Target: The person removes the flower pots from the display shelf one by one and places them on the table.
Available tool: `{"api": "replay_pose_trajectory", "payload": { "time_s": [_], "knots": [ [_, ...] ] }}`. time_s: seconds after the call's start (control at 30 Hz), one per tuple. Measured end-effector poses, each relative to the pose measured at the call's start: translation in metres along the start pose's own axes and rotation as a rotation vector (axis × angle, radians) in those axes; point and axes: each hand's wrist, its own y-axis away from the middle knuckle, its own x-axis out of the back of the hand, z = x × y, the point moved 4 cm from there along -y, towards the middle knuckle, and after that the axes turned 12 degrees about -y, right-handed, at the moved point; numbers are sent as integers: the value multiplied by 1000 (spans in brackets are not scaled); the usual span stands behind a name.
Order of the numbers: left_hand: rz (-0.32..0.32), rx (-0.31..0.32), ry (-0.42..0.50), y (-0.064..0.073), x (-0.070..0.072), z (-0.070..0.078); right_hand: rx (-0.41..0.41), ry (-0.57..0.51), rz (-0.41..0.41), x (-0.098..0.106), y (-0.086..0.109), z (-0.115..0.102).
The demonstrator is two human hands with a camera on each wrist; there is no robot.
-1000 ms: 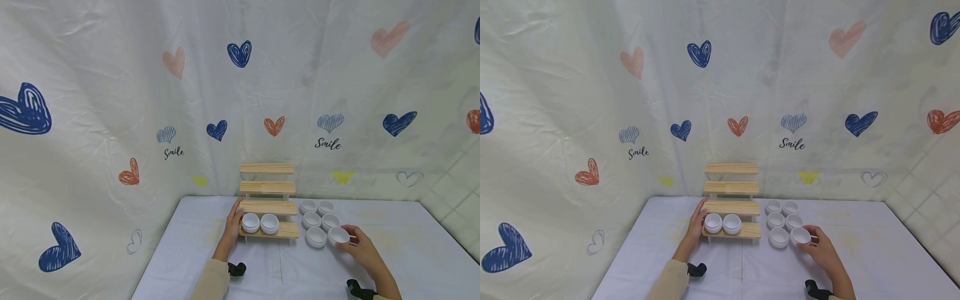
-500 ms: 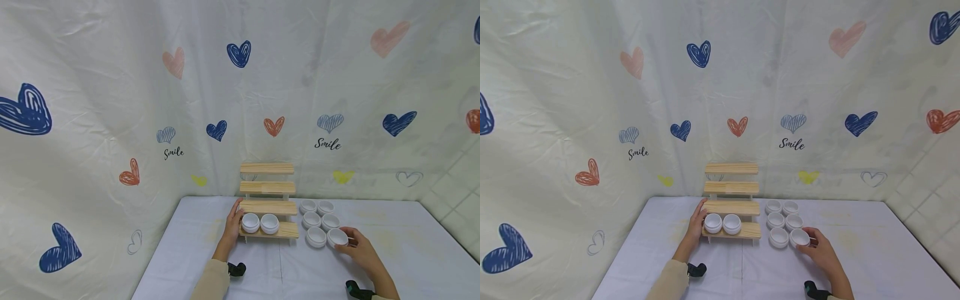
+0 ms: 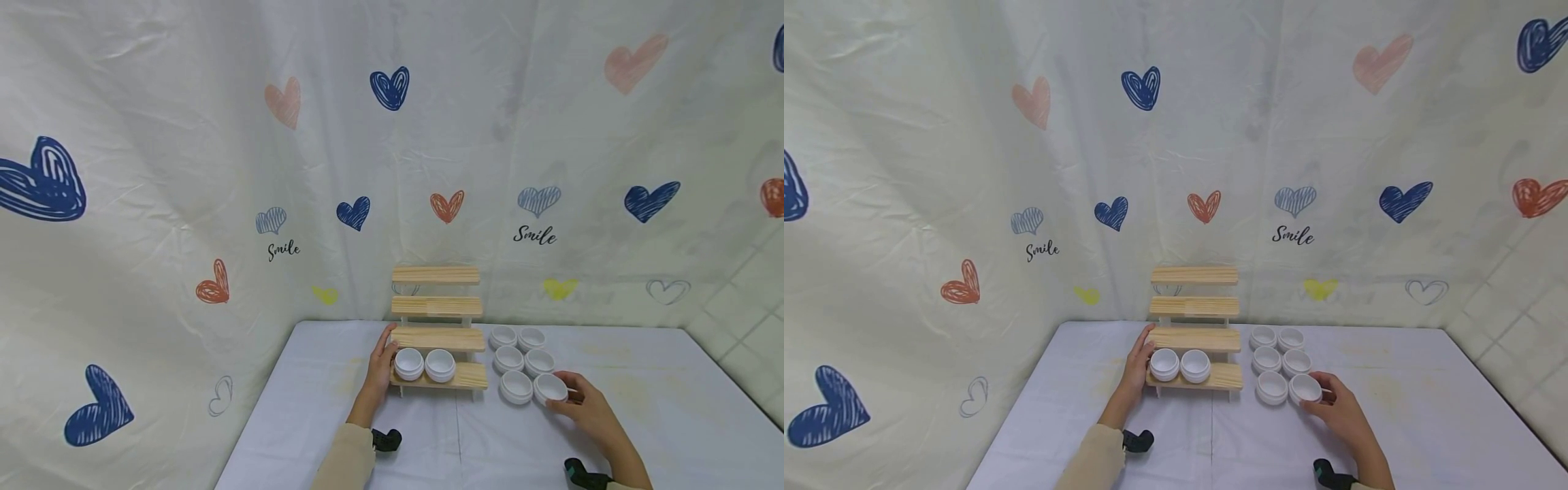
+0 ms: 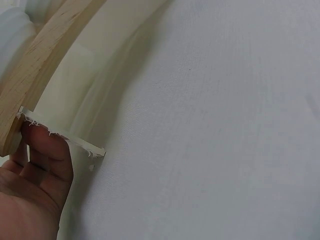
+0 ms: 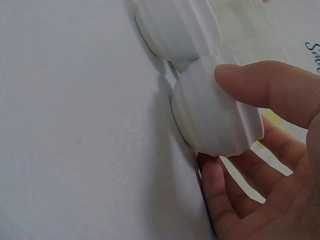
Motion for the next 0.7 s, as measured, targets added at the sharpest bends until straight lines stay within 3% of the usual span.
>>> {"api": "replay_pose_trajectory", "payload": {
  "time_s": [0.7],
  "knots": [
    [1,16,-4,2,0,1,-34,8,-17,-1,0,3]
  ]
}}
